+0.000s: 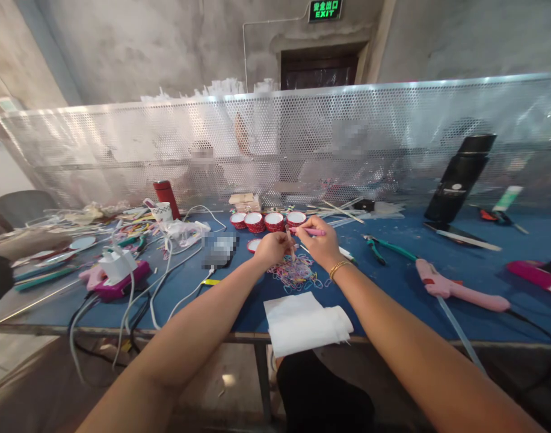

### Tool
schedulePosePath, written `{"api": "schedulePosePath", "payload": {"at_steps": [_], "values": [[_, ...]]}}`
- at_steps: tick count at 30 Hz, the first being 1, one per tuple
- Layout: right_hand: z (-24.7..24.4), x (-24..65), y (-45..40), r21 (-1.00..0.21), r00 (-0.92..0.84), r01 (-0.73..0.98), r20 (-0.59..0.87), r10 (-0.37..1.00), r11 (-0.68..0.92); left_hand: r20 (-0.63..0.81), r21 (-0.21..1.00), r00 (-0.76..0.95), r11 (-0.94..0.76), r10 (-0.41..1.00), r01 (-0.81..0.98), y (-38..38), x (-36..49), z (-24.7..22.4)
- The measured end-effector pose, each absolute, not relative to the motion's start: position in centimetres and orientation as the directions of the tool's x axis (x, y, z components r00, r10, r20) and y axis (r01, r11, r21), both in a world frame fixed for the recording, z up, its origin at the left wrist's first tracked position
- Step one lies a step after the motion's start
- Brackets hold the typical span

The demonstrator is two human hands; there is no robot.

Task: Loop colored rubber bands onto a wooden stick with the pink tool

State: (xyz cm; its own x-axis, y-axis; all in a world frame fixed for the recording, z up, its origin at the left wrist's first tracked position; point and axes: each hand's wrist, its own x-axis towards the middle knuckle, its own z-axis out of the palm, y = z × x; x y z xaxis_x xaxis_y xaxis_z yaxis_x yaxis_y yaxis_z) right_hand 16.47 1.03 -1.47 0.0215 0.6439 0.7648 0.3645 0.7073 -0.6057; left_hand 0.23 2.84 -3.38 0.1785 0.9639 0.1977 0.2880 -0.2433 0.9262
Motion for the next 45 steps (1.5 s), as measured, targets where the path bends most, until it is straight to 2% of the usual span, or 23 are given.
{"api": "schedulePosePath", "payload": {"at_steps": [12, 36, 41, 45], "values": [[-1.5, 16.5, 1.2, -0.616, 0.023, 0.364, 0.756, 0.654, 0.699, 0.183, 0.912, 0.160, -0.229, 0.970, 0.340, 2.7, 0.3, -3.0], [-1.3, 16.4, 0.9, -0.589, -0.001, 0.372, 0.772, 0.635, 0.717, 0.138, 0.951, 0.145, -0.172, 0.980, 0.255, 1.7, 0.8, -2.0], [-1.4, 16.5, 1.0, -0.600, 0.036, 0.390, 0.768, 0.640, 0.698, 0.120, 0.951, 0.134, -0.152, 0.984, 0.269, 1.8, 0.7, -2.1], [-1.4, 16.4, 0.9, -0.589, -0.011, 0.355, 0.774, 0.633, 0.726, 0.147, 0.944, 0.146, -0.183, 0.978, 0.276, 1.9, 0.7, -2.2]]}}
